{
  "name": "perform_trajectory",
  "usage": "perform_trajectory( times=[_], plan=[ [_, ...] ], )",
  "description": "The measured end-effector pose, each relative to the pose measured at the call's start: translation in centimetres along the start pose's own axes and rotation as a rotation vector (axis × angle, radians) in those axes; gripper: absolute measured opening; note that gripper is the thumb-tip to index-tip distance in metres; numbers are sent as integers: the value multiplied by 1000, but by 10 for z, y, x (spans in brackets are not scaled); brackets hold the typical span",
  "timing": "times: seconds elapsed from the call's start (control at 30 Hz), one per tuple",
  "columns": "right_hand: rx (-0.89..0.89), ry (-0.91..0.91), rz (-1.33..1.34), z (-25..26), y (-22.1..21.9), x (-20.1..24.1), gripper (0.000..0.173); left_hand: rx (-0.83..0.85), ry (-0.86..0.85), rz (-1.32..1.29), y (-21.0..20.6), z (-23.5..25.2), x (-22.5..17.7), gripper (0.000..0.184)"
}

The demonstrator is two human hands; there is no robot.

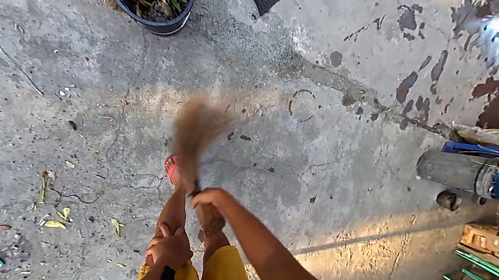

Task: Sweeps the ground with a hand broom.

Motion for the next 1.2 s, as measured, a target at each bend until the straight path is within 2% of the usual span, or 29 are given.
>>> perform_trajectory(
  times=[0.07, 0.1, 0.13, 0.2, 0.3, 0.37, 0.4, 0.47, 0.5, 0.57, 0.63, 0.73, 0.8, 0.9, 0.97, 1.03, 1.1, 1.17, 1.2],
  plan=[
    [186, 32, 29, -6, -35, 25, 46, 0, -25, -1, 18, 0, 1, 92],
    [256, 88, 101, -21, -34, 27, 42, -6, -30, 1, 25, 1, 4, 91],
    [288, 151, 148, -39, -19, 21, 41, -7, -37, -4, 32, 1, 6, 88],
    [259, 237, 125, -96, 30, -3, 53, 1, -52, 8, 43, 2, 7, 85],
    [16, 303, 269, -181, 108, -56, 69, 11, -60, 25, 50, 5, 7, 85],
    [-195, 335, 485, -212, 164, -88, 67, 8, -59, 33, 51, 8, 6, 85],
    [-289, 323, 592, -219, 191, -99, 58, 11, -61, 39, 51, 8, 4, 85],
    [-469, 258, 790, -211, 244, -100, 30, 25, -54, 39, 56, 8, 0, 84],
    [-542, 214, 894, -197, 267, -92, 23, 40, -47, 18, 59, 8, -2, 84],
    [-563, 177, 996, -148, 294, -62, 28, 57, -30, -6, 63, 8, -4, 83],
    [-443, 157, 819, -97, 273, -6, 30, 49, -19, -22, 78, 9, -12, 83],
    [-78, 98, 235, -61, 171, 83, 40, 31, -10, -53, 111, 7, -27, 87],
    [111, 123, 82, -66, 131, 113, 40, -33, -1, -125, 144, 3, -28, 94],
    [274, 215, 86, -119, 126, 108, 39, -124, -100, -542, 189, -6, 17, 107],
    [241, 222, 124, -168, 146, 78, 51, -126, -88, -887, 198, -10, 66, 120],
    [94, 211, 246, -214, 186, 40, 62, -80, 2, -987, 193, -17, 95, 124],
    [-99, 221, 437, -242, 231, 9, 51, 2, 46, -971, 199, -42, 92, 109],
    [-329, 157, 630, -241, 258, -7, 26, 158, 113, -888, 237, -85, 78, 80],
    [-440, 113, 719, -229, 260, -3, 23, 188, 182, -839, 247, -89, 73, 77]
  ],
)
Point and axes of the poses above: each hand's wrist, its own z-axis towards the middle knuckle, its own y-axis out of the back of the hand, x = y × z, the point moved 8 cm from there along z, towards the middle knuckle, and after that the axes turned 2 degrees about z, right-handed, at the moved point
